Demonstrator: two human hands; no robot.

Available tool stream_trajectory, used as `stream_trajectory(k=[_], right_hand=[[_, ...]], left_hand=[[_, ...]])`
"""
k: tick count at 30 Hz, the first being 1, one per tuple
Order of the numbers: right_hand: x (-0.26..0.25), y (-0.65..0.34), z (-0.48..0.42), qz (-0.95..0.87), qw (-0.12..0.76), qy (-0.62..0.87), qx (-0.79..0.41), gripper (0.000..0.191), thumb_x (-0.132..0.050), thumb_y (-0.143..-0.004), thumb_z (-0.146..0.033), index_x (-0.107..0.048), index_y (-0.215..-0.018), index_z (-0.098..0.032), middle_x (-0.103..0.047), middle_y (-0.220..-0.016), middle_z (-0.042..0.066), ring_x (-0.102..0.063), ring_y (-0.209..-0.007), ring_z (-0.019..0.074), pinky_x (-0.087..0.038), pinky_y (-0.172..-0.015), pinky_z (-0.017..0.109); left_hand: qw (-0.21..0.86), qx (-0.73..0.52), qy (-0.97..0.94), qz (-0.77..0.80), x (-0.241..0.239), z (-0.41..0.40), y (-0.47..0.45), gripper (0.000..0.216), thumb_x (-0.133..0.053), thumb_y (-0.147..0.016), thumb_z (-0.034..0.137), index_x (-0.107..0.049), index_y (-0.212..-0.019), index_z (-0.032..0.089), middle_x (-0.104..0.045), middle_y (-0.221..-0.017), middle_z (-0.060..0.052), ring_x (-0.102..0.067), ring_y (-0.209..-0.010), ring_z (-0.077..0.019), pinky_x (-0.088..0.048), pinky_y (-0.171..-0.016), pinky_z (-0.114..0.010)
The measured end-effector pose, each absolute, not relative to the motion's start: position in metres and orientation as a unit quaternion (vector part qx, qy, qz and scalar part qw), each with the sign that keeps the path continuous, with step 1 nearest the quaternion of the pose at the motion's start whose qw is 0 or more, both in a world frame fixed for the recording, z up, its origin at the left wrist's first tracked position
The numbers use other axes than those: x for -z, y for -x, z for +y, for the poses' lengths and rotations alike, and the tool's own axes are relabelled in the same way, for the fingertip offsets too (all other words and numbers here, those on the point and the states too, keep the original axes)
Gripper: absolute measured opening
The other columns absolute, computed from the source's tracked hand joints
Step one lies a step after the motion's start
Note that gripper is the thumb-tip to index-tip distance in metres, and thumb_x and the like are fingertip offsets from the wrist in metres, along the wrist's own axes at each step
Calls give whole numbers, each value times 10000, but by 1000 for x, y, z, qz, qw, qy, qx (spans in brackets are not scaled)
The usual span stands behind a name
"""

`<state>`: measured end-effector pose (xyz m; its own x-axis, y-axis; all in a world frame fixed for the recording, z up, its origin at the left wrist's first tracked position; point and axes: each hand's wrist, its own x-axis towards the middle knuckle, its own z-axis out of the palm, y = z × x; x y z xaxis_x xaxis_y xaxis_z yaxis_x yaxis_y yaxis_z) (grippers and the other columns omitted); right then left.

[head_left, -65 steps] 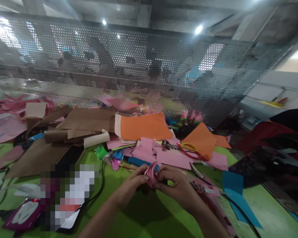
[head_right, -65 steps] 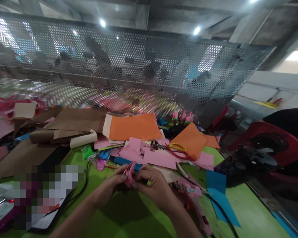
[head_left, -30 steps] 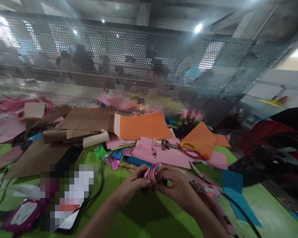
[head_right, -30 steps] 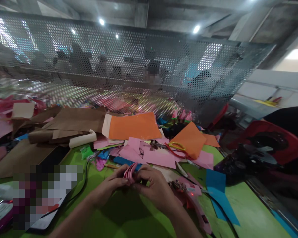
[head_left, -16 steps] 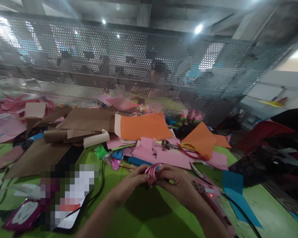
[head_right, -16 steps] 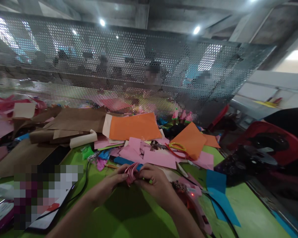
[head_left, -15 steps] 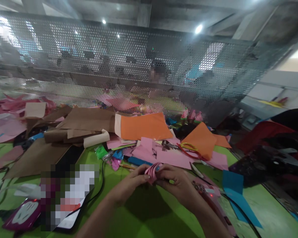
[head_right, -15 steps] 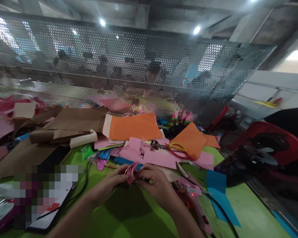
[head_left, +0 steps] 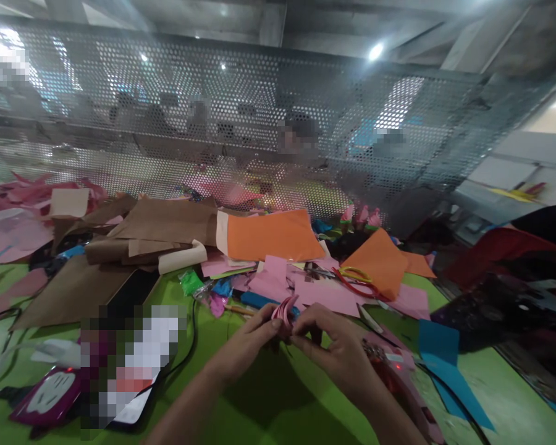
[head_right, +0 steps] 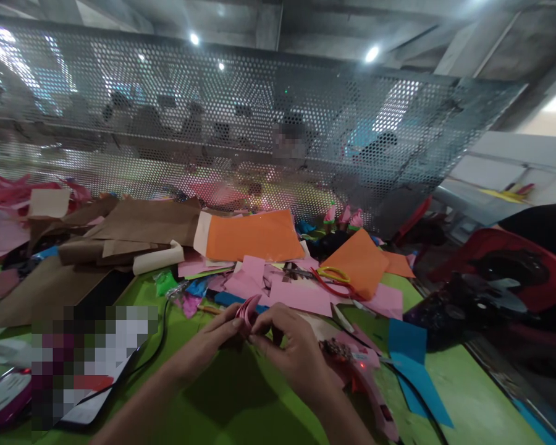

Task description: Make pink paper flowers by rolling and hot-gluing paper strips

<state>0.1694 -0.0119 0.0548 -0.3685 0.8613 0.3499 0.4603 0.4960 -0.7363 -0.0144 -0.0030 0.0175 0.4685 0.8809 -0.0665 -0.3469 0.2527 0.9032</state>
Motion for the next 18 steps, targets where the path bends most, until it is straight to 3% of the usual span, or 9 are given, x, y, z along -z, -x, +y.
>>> stream_trajectory(k=[5, 10, 13, 18], right_hand=[[-47, -169, -10, -809, 355, 407, -233, 88, -622, -867, -171, -687, -876, -230, -634, -825, 34, -604, -785, 182, -468, -706, 285], [-47, -170, -12, -838, 329, 391, -192, 129, -608, -876, -150, -702, -914, -229, -641, -839, 46, -606, -785, 178, -467, -702, 278], [-48, -169, -14, -852, 323, 381, -160, 125, -587, -893, -166, -700, -901, -219, -647, -829, 52, -598, -768, 179, -460, -687, 282], [-47, -168, -13, -863, 323, 365, -130, 123, -590, -881, -149, -695, -890, -212, -657, -815, 54, -596, -757, 182, -454, -676, 286]], left_hand=[[706, -436, -462, 314, -15, -3, 15, 340, -611, -849, 403, -643, -1156, 263, -631, -1114, -8, -485, -1120, -197, -323, -985, -273], [715, -427, -440, 337, -10, -2, 14, 388, -624, -836, 423, -623, -1184, 253, -610, -1205, -8, -452, -1194, -208, -308, -1014, -284], [725, -424, -428, 334, -11, -2, 14, 398, -618, -840, 417, -610, -1198, 246, -617, -1166, -9, -481, -1134, -203, -342, -965, -278], [743, -414, -420, 316, -16, -4, 14, 397, -576, -856, 435, -604, -1184, 213, -611, -1048, -28, -527, -867, -161, -395, -774, -260]])
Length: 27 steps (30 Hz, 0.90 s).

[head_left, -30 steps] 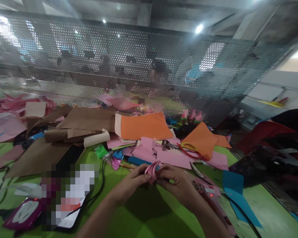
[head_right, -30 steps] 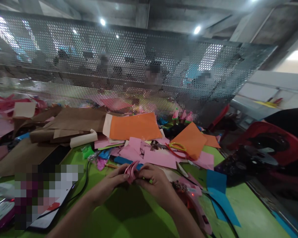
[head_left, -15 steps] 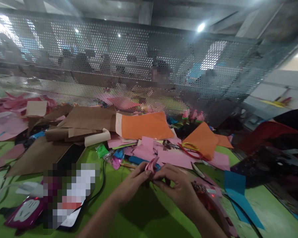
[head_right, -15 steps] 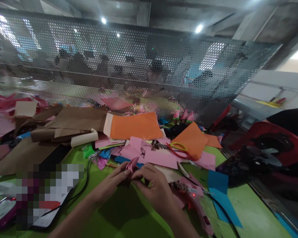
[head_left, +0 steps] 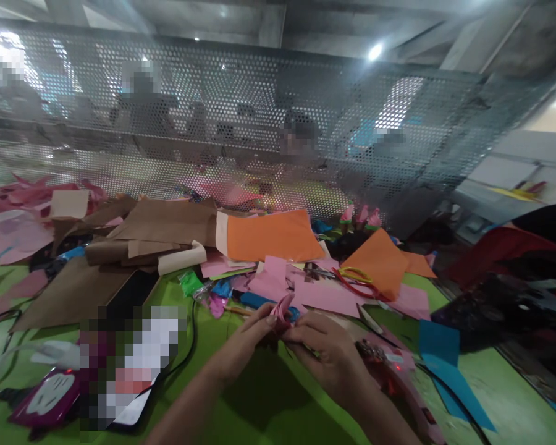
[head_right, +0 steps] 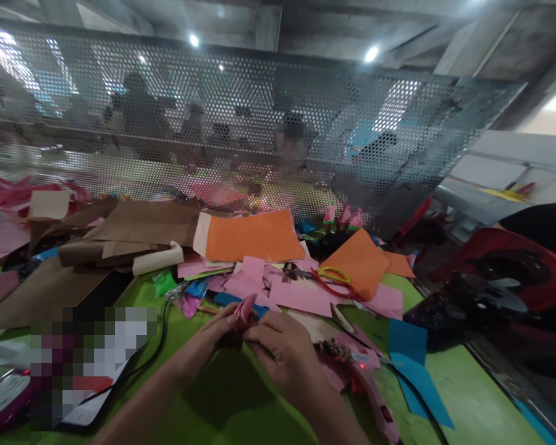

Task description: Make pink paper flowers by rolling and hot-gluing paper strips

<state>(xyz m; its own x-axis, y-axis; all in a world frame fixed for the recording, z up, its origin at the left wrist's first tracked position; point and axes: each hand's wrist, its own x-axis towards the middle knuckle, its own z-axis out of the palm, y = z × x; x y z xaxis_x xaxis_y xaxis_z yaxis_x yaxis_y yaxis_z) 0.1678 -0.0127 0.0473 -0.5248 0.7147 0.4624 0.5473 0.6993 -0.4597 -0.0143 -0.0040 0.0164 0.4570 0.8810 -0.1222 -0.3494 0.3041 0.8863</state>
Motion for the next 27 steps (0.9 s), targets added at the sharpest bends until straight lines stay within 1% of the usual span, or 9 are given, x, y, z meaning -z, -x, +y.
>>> stream_trajectory(k=[2, 5, 8, 12, 14, 17, 22, 27], right_hand=[[-48, -167, -12, -860, 322, 364, -153, 120, -593, -882, -155, -694, -891, -219, -659, -823, 48, -602, -764, 180, -454, -674, 281], [-52, -168, -12, -827, 349, 383, -216, 81, -615, -866, -158, -668, -865, -219, -655, -826, 31, -608, -771, 173, -458, -679, 272], [-56, -169, -12, -786, 382, 415, -253, 50, -630, -853, -165, -642, -843, -213, -648, -795, 17, -602, -740, 166, -456, -662, 264], [-56, -171, -9, -797, 356, 409, -265, 100, -631, -863, -177, -690, -923, -231, -680, -857, 30, -623, -798, 179, -470, -712, 277], [-53, -172, -8, -804, 347, 404, -264, 116, -616, -873, -164, -704, -904, -233, -682, -858, 36, -629, -808, 182, -474, -719, 280], [-50, -173, -6, -808, 340, 407, -259, 135, -601, -876, -149, -708, -882, -231, -673, -844, 37, -624, -803, 184, -477, -725, 288], [-51, -174, -6, -803, 333, 413, -271, 127, -611, -870, -138, -700, -844, -225, -651, -853, 35, -612, -808, 184, -474, -732, 288], [-52, -172, -7, -792, 350, 406, -293, 129, -617, -866, -126, -693, -822, -220, -652, -875, 37, -619, -834, 185, -478, -752, 282]], left_hand=[[739, -411, -417, 334, -15, -4, 15, 413, -579, -849, 442, -605, -1184, 201, -607, -1053, -41, -517, -861, -168, -394, -775, -271], [728, -407, -429, 348, -11, -3, 16, 433, -562, -861, 433, -582, -1230, 207, -604, -1096, -54, -511, -925, -193, -391, -823, -294], [716, -409, -455, 336, -6, -1, 17, 435, -534, -879, 434, -564, -1257, 222, -607, -1068, -46, -509, -892, -185, -391, -802, -290], [705, -413, -471, 332, -5, -1, 16, 381, -549, -870, 448, -614, -1181, 238, -598, -1016, -26, -490, -921, -180, -376, -807, -265], [708, -412, -476, 321, -6, -1, 16, 351, -532, -884, 435, -613, -1166, 242, -592, -995, -22, -495, -909, -172, -376, -806, -262], [717, -408, -481, 297, -9, -2, 16, 313, -511, -897, 407, -600, -1134, 224, -584, -900, -15, -509, -820, -150, -381, -745, -249], [729, -417, -471, 270, -12, -1, 14, 247, -528, -872, 386, -573, -1006, 182, -561, -780, -5, -500, -696, -126, -362, -623, -217], [733, -413, -470, 266, -13, 0, 14, 218, -522, -869, 371, -557, -945, 169, -561, -751, -7, -485, -658, -117, -357, -599, -206]])
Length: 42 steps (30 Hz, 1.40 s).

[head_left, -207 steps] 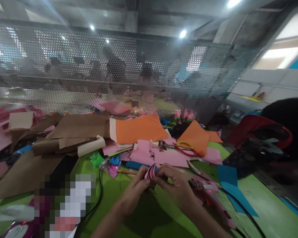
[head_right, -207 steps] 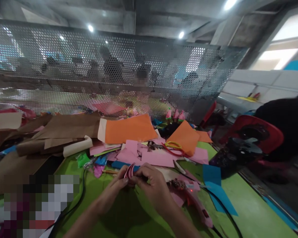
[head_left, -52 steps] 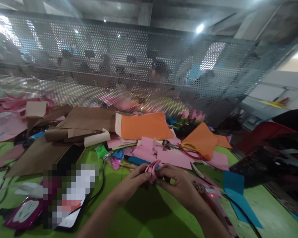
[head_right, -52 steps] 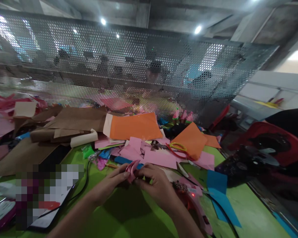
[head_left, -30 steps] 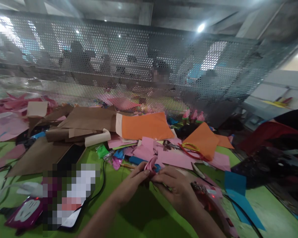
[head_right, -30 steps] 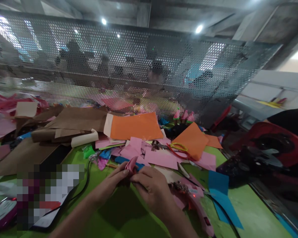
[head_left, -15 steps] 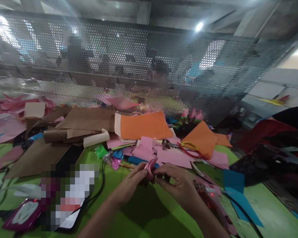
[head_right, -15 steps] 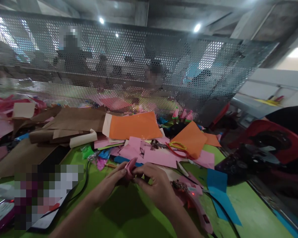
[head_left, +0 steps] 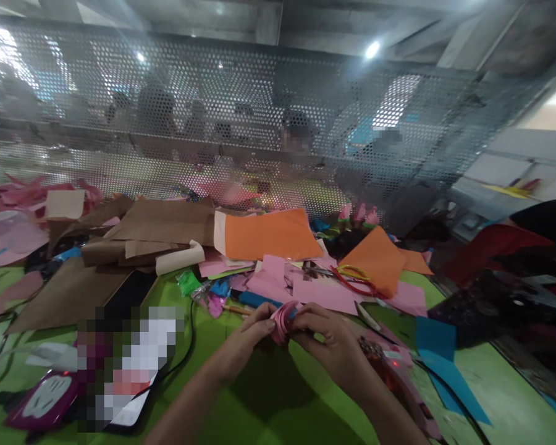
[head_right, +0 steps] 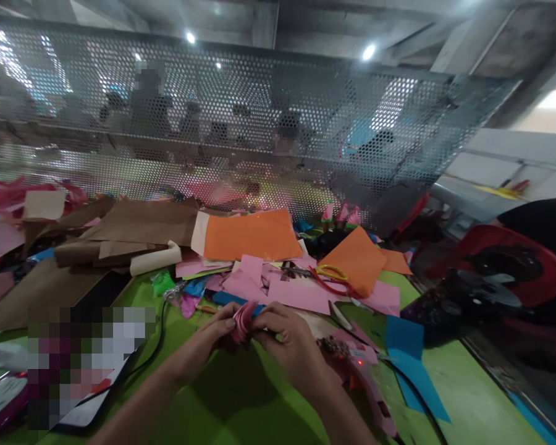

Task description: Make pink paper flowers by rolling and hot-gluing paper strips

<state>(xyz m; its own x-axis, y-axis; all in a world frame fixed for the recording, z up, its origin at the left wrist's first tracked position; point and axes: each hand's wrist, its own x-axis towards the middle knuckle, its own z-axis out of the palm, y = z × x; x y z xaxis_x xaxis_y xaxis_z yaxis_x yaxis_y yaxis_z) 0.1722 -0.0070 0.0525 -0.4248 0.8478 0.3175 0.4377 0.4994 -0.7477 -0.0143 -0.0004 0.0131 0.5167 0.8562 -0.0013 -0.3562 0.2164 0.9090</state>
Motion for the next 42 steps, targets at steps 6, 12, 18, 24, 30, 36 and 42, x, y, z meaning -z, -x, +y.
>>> stream_trajectory(k=[6, 12, 18, 24, 30, 36, 42], right_hand=[[-47, -170, -6, -776, 396, 401, -283, 115, -650, -830, -101, -655, -819, -215, -676, -808, 15, -629, -765, 171, -478, -705, 269], [-47, -172, -6, -796, 377, 403, -250, 122, -641, -825, -92, -661, -820, -212, -678, -813, 17, -628, -780, 173, -476, -716, 274], [-54, -170, -10, -814, 327, 422, -229, 204, -583, -828, -59, -692, -887, -221, -670, -879, 42, -625, -838, 194, -488, -763, 301], [-61, -169, -14, -804, 352, 417, -237, 202, -581, -829, -96, -677, -943, -232, -680, -914, 49, -624, -856, 205, -492, -758, 306], [-58, -169, -12, -805, 335, 414, -263, 104, -608, -864, -144, -681, -865, -218, -664, -835, 30, -615, -797, 180, -471, -723, 274], [-55, -170, -9, -804, 323, 416, -276, 135, -615, -862, -116, -698, -861, -222, -674, -880, 39, -623, -837, 187, -473, -747, 277], [-59, -170, -10, -806, 318, 409, -286, 122, -608, -873, -150, -706, -852, -218, -679, -887, 47, -634, -847, 194, -490, -763, 292]], left_hand=[[724, -413, -487, 261, -15, -1, 15, 186, -502, -880, 332, -550, -939, 162, -551, -768, -5, -472, -668, -109, -362, -611, -200], [722, -416, -490, 258, -17, -1, 15, 182, -498, -881, 324, -540, -958, 165, -557, -782, -5, -482, -681, -114, -367, -619, -203], [724, -415, -489, 256, -18, -2, 17, 197, -504, -879, 338, -544, -981, 174, -571, -799, -12, -499, -705, -128, -351, -611, -207], [719, -425, -484, 259, -18, -2, 15, 214, -514, -876, 357, -550, -994, 181, -567, -798, -6, -505, -712, -133, -359, -638, -224], [705, -427, -502, 263, -19, -3, 15, 208, -501, -889, 351, -547, -998, 180, -563, -835, -15, -514, -752, -141, -374, -658, -232], [718, -426, -482, 263, -16, -2, 14, 227, -512, -875, 365, -537, -989, 171, -543, -770, 0, -485, -674, -123, -357, -616, -220], [727, -430, -472, 253, -15, -2, 14, 206, -524, -866, 352, -550, -960, 170, -553, -770, -3, -485, -681, -124, -347, -613, -215]])
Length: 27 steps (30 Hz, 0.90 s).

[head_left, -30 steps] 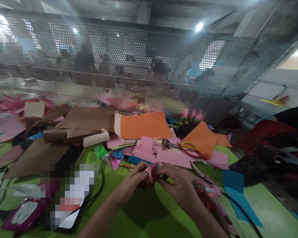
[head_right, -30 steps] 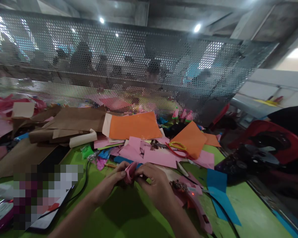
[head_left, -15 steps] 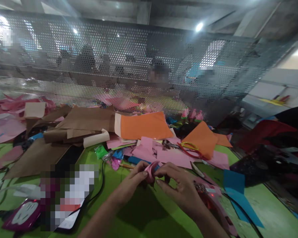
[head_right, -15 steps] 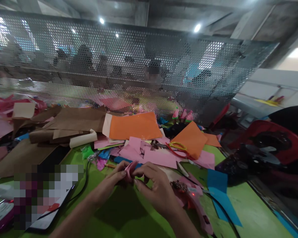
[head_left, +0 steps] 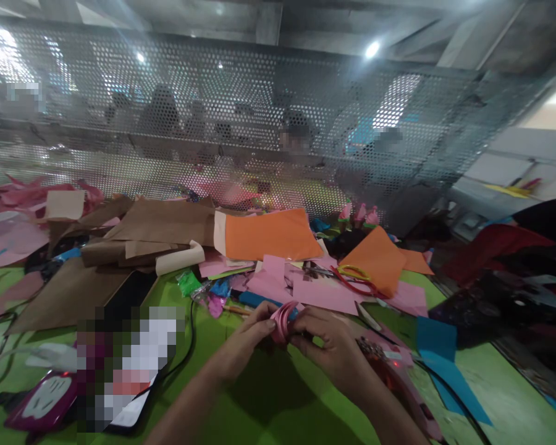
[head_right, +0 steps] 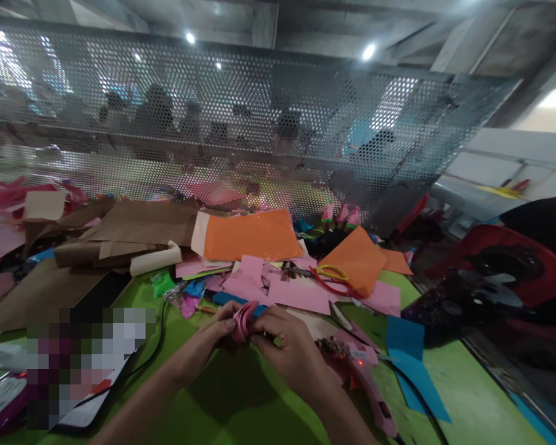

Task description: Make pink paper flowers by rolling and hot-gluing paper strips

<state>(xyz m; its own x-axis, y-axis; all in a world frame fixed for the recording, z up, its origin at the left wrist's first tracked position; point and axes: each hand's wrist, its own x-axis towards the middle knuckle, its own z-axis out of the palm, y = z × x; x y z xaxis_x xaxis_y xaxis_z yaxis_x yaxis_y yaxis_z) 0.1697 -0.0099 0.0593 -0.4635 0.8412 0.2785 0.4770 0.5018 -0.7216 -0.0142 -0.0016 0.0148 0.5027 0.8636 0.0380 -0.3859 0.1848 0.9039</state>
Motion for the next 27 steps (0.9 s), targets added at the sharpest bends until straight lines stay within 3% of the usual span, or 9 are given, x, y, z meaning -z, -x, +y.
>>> stream_trajectory(k=[9, 17, 27], right_hand=[[-62, -168, -12, -808, 303, 410, -295, 128, -621, -853, -129, -712, -871, -217, -676, -905, 40, -636, -859, 188, -506, -756, 274], [-62, -168, -11, -817, 309, 390, -292, 131, -596, -875, -143, -701, -864, -221, -673, -949, 53, -630, -880, 192, -501, -770, 286], [-64, -171, -12, -812, 291, 397, -313, 166, -603, -846, -85, -702, -853, -217, -662, -871, 25, -619, -838, 180, -482, -752, 273]], left_hand=[[721, -414, -487, 267, -16, -2, 14, 212, -522, -871, 361, -554, -970, 177, -547, -802, -8, -493, -723, -133, -346, -620, -218], [740, -416, -458, 264, -12, -1, 13, 223, -550, -839, 386, -541, -922, 179, -524, -744, 9, -470, -647, -117, -329, -580, -205], [745, -419, -453, 254, -13, -2, 12, 191, -532, -829, 362, -535, -880, 177, -484, -730, 12, -444, -638, -114, -336, -591, -206]])
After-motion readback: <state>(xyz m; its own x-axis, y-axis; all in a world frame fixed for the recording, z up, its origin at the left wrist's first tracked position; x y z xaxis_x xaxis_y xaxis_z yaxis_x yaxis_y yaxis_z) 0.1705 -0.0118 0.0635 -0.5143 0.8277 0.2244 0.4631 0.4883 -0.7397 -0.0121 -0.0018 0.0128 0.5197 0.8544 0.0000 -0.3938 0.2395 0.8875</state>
